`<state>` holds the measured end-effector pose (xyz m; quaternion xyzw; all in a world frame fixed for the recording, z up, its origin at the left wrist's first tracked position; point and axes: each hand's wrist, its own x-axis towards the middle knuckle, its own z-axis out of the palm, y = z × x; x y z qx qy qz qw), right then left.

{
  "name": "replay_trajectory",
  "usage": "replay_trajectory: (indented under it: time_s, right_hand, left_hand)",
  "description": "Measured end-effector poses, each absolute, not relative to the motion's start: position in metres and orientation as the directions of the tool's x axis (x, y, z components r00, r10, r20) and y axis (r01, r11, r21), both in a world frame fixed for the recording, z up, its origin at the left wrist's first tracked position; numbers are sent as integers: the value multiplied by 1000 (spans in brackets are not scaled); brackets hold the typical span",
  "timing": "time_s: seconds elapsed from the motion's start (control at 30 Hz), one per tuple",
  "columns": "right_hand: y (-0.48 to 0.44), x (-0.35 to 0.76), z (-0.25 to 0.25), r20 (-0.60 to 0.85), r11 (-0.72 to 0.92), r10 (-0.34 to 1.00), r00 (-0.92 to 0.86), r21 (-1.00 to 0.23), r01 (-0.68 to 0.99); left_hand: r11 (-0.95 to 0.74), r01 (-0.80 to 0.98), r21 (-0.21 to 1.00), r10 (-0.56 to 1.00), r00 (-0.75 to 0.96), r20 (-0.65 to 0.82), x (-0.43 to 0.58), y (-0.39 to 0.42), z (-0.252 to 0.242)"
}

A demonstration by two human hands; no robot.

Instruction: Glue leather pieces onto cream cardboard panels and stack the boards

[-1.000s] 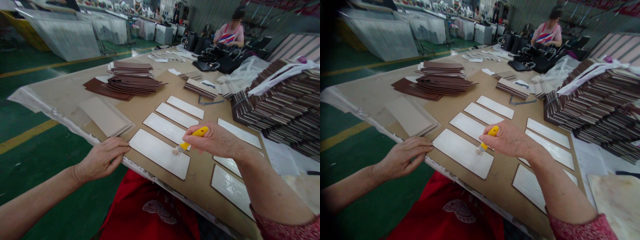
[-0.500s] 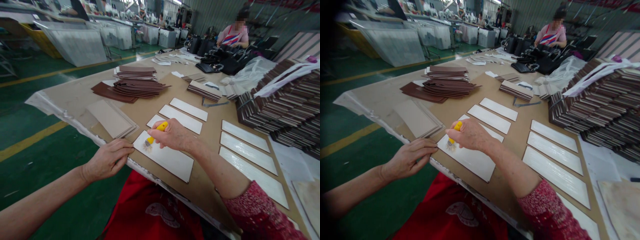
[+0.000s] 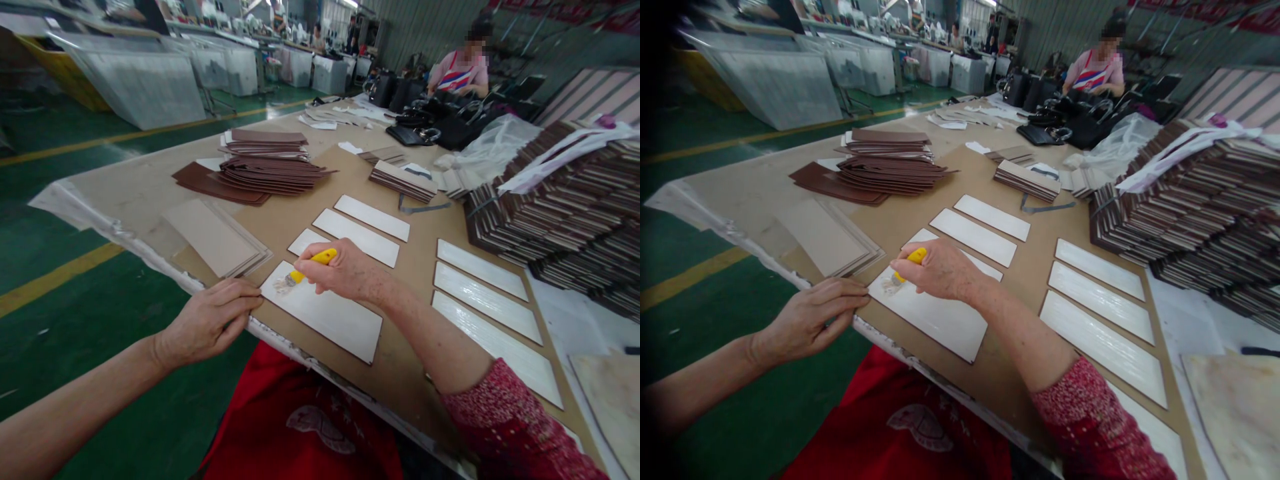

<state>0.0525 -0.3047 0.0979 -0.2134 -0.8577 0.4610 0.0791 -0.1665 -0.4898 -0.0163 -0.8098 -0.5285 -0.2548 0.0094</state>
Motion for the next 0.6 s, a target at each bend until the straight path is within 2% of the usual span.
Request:
replay_trajectory:
  time_s: [0.1,0.2,0.33,0.6]
  right_hand:
    - [-297,63,106,-95,478,468,-879,-809,342]
    - [-294,68,105,-44,449,511,-859,-838,310]
    - [-297,75,98,-2,528,496,-868,-793,304]
    - [-308,142,111,-176,459,547,-818,-754,470]
  left_hand:
    - [-440,861,254,850,309,427,-168,-490,-18]
    - [-436,868,240,850,308,427,-168,-490,-18]
    - [-427,871,241,855,303,420,-168,-490,-17]
    - [-425,873,238,854,300,424,-171,-491,-22]
